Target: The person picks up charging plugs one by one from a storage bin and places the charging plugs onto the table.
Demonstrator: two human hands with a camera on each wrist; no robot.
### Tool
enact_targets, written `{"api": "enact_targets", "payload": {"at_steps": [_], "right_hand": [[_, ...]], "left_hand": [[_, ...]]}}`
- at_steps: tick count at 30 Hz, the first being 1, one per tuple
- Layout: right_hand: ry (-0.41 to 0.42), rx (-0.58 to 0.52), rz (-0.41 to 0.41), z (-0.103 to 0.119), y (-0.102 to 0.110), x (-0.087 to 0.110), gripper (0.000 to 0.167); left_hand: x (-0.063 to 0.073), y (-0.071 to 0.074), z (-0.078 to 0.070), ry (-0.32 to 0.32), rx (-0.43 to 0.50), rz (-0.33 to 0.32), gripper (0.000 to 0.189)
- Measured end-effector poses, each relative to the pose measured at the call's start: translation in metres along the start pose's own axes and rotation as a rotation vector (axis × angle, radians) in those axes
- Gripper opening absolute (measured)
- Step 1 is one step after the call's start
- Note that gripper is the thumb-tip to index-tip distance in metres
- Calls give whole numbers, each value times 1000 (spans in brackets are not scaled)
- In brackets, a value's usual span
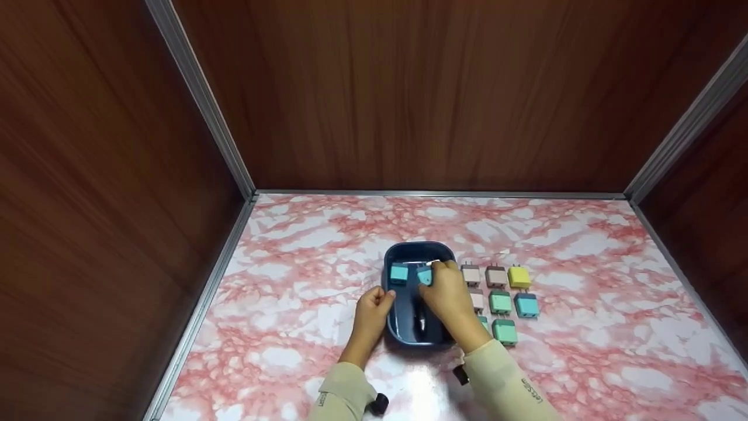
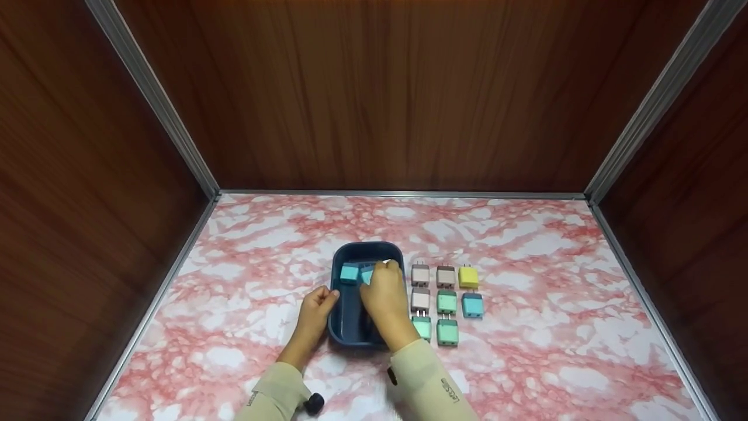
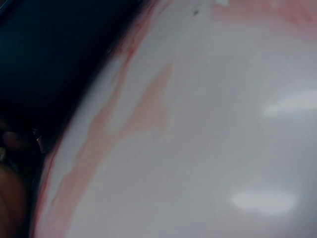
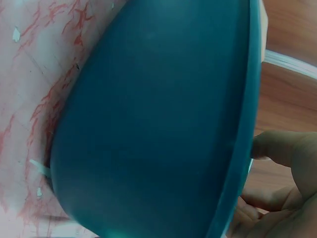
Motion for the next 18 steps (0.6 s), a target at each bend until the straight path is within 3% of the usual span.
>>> {"api": "enact_targets", "payload": {"at_steps": [13, 18], "right_hand": [[-37, -74, -21, -5, 14, 13, 55], [-35, -90, -29, -10, 18, 19, 53]], "left_hand": [[0, -1, 1, 0, -1, -16, 41], [-7, -5, 23, 11, -16, -26, 43]]}}
Point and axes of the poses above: each hand's wrist, its own x-axis away from the middle knuckle, its own y-axis out of the back of the hand, z = x × y, the point moved 2 cm from there along -x, towards the middle knuckle, and after that the axes turned 3 degrees about z, right-handed, at the moved point
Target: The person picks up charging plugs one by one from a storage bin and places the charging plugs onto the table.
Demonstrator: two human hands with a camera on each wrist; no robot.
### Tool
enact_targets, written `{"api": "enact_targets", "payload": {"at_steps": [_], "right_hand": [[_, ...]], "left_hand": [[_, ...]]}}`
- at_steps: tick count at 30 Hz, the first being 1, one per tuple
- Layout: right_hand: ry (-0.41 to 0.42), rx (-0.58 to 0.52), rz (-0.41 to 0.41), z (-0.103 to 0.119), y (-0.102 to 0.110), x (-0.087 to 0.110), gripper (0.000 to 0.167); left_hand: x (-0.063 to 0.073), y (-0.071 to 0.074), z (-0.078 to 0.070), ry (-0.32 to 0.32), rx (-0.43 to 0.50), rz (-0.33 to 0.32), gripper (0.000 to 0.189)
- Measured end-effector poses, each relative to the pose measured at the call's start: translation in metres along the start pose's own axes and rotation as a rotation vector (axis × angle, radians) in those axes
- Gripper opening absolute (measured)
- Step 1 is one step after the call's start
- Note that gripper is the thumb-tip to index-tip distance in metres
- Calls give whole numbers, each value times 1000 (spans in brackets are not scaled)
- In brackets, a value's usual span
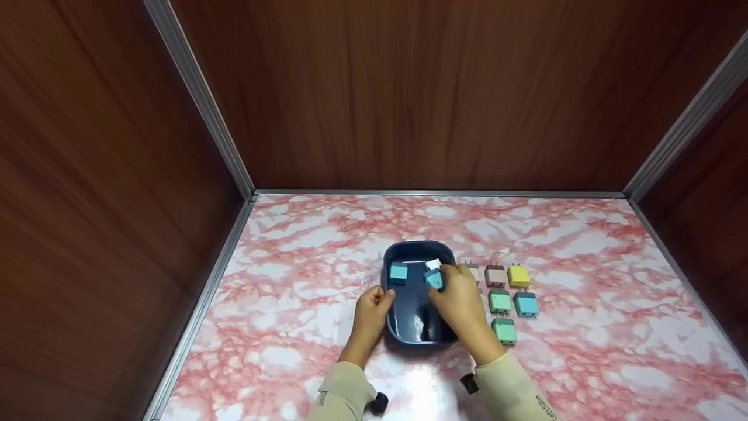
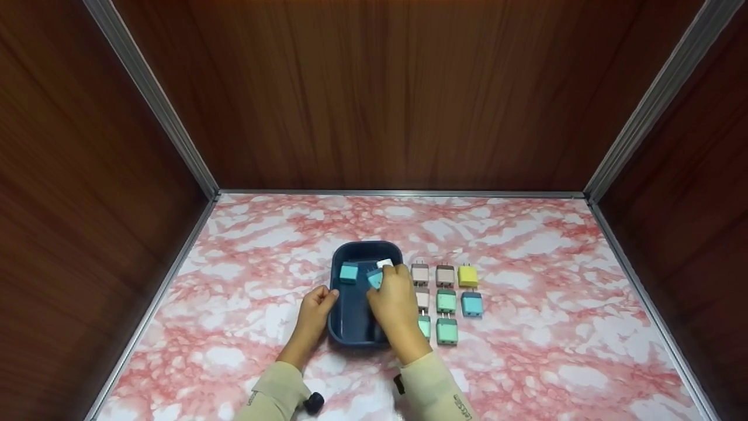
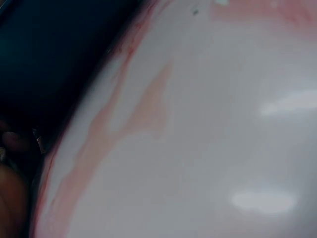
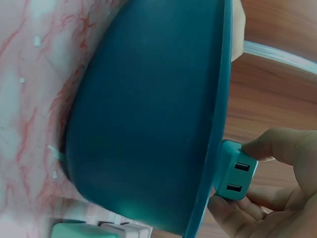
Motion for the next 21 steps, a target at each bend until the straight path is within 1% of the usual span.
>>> {"api": "enact_targets", "payload": {"at_steps": [2, 5, 12, 17, 21], "right_hand": [[3, -11, 4, -2, 2, 2, 53], [-5, -22, 16, -3, 5, 5, 54], [-19, -50, 23, -5, 17, 13, 57], [-14, -58, 2, -7, 22, 17, 56], [-19, -58, -15, -9, 27, 21, 55]], "left_hand": [[-3, -2, 11, 6, -10, -7, 44], [-4, -2, 17, 9, -17, -12, 44], [-4, -1, 17, -9, 6, -13, 44], [-4, -1, 18, -6, -1, -26, 43], [-5, -1, 18, -5, -1, -17, 43]]}}
Point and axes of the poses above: each hand's wrist, its own x-axis away from the middle knuckle, its own y-axis out of the back of the hand, z = x × y, the point moved 2 cm from there along -x, towards the middle knuckle, and after that the axes turned 3 degrees about z, right-handed, at the moved point
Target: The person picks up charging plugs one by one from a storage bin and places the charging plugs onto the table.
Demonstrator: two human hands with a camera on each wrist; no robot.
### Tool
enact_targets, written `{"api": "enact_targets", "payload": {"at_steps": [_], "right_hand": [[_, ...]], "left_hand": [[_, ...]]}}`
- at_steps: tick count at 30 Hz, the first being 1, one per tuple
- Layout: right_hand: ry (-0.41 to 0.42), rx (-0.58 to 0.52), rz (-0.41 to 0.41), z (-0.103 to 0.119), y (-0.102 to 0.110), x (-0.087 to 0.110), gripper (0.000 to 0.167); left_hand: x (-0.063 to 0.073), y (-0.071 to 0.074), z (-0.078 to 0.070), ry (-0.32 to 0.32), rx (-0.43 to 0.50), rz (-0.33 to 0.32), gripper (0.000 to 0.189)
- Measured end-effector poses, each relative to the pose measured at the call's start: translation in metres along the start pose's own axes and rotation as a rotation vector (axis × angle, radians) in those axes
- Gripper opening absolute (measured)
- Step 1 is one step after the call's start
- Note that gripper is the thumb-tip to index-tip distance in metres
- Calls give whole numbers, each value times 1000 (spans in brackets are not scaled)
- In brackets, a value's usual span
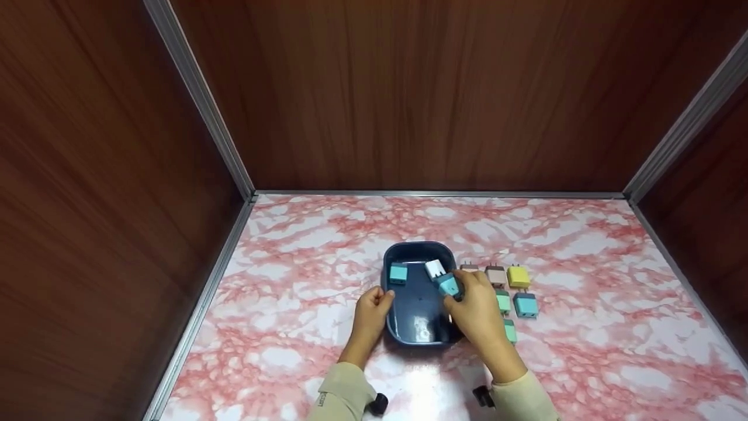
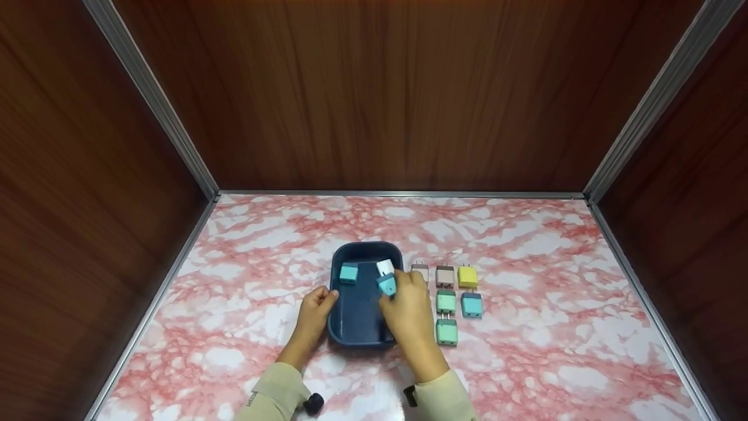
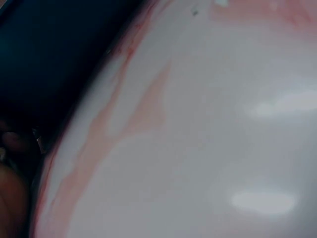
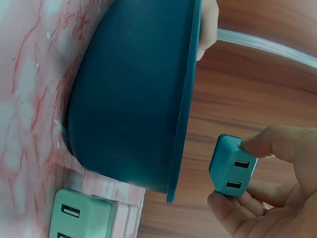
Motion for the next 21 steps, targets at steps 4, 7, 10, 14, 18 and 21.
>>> {"api": "enact_targets", "payload": {"at_steps": [4, 7, 10, 14, 18, 21], "right_hand": [[-14, -6, -5, -3, 5, 4, 56], [-21, -9, -4, -6, 6, 6, 57], [-31, -8, -7, -9, 6, 7, 57], [-37, -2, -29, -14, 8, 10, 56], [-43, -3, -56, -21, 12, 13, 55], [-59, -16, -59, -28, 16, 16, 56]], "left_hand": [[0, 0, -1, -1, -1, 6, 43], [0, 0, -1, -9, -9, 2, 43], [0, 0, -1, -9, -4, 9, 43], [0, 1, -1, 4, -7, 20, 44], [2, 2, -7, 9, -14, 27, 43], [2, 2, -7, 14, -11, 32, 43]]}}
Point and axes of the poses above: each hand's wrist, its own x-axis away from the middle knuckle, its own y-axis out of the back of the hand, z = x × y, the point moved 2 cm from there along -x, towards the middle knuckle, and after that the axes turned 3 degrees about z, right-handed, at the moved point
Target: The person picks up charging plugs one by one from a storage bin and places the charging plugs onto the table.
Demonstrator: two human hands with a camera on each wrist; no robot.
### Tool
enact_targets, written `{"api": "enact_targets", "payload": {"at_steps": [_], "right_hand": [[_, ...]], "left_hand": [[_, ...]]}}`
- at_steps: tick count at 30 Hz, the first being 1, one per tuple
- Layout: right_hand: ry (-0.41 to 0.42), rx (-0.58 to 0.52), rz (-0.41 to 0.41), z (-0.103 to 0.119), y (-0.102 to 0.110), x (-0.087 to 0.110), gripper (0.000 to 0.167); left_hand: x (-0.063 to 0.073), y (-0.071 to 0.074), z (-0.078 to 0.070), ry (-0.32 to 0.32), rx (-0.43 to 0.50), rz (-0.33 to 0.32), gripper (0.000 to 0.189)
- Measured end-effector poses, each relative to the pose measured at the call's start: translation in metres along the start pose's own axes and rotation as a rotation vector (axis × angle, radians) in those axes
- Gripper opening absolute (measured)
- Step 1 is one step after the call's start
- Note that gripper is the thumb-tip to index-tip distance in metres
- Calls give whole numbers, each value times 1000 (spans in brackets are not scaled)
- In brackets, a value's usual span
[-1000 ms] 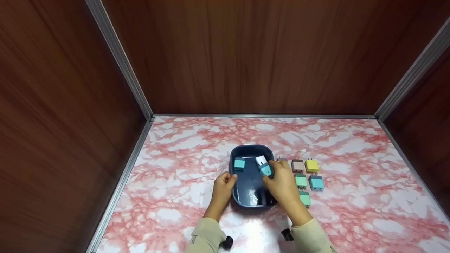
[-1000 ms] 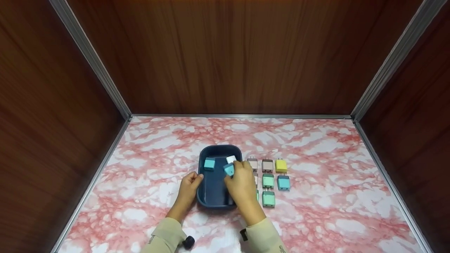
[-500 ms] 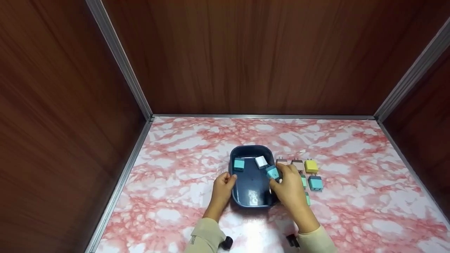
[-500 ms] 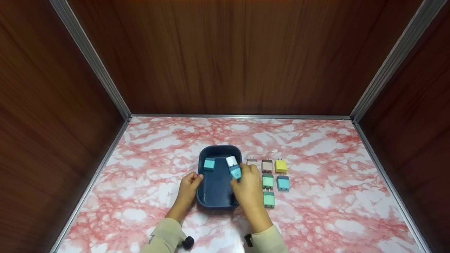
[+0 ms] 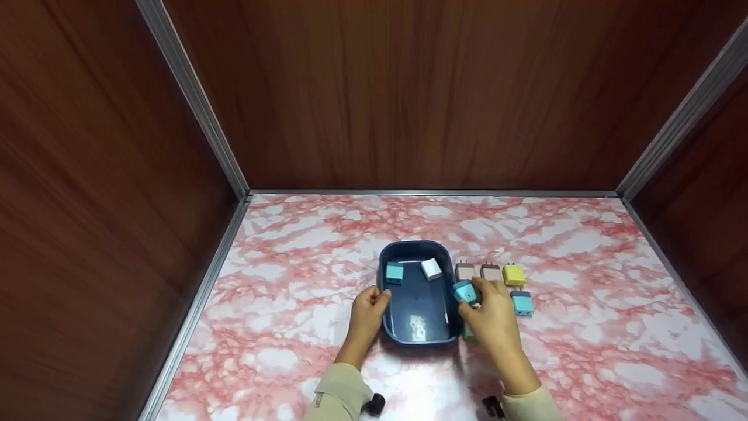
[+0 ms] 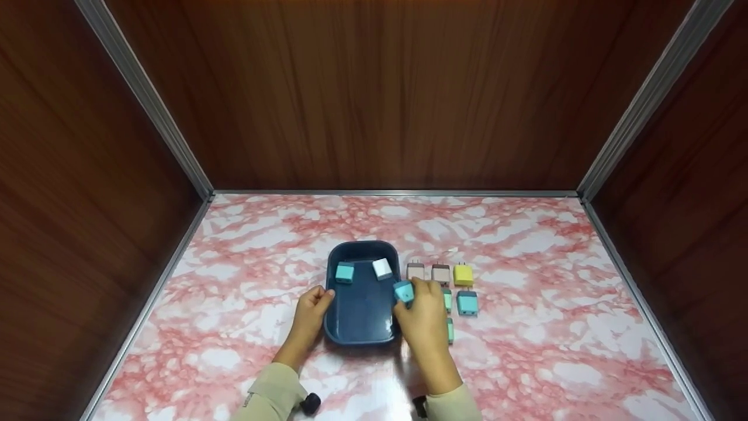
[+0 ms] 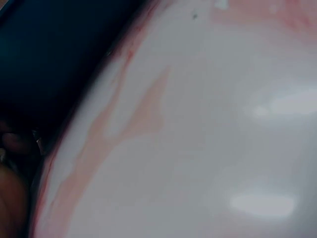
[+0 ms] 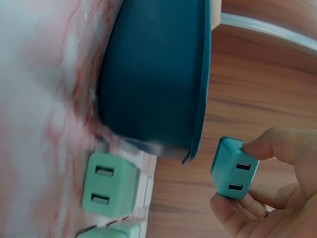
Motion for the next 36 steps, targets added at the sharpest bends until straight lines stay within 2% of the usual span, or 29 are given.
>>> {"api": "enact_targets", "payload": {"at_steps": [2, 4, 8, 23, 26, 33, 36], "right_hand": [[-10, -12, -1, -3, 2, 1, 55], [-17, -19, -7, -5, 4, 2, 55], [-34, -24, -17, -10, 8, 5, 56], [-126, 6, -36, -39, 27, 15, 57], [-151, 5, -32, -43, 30, 17, 59], [-180, -7, -46, -52, 33, 21, 60], [-203, -20, -57, -57, 34, 22, 61]], "left_hand": [[0, 0, 0, 6, 4, 1, 43], [-1, 0, 6, -4, 9, -5, 44], [-1, 1, 5, -16, 11, -9, 45], [-1, -1, 6, -1, 17, -20, 43], [0, -1, 0, 9, 11, -9, 42], [11, 6, -35, -25, 16, 18, 40], [12, 5, -36, -31, 22, 14, 40]]}}
Point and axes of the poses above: each hand's wrist, its own x-axis away from the middle knuckle, its own y-axis out of the back of the hand, z = x × y, the point moved 2 cm from there along -x, towards the middle knuckle, and after that the axes turned 3 degrees about z, right-handed, at the moved point
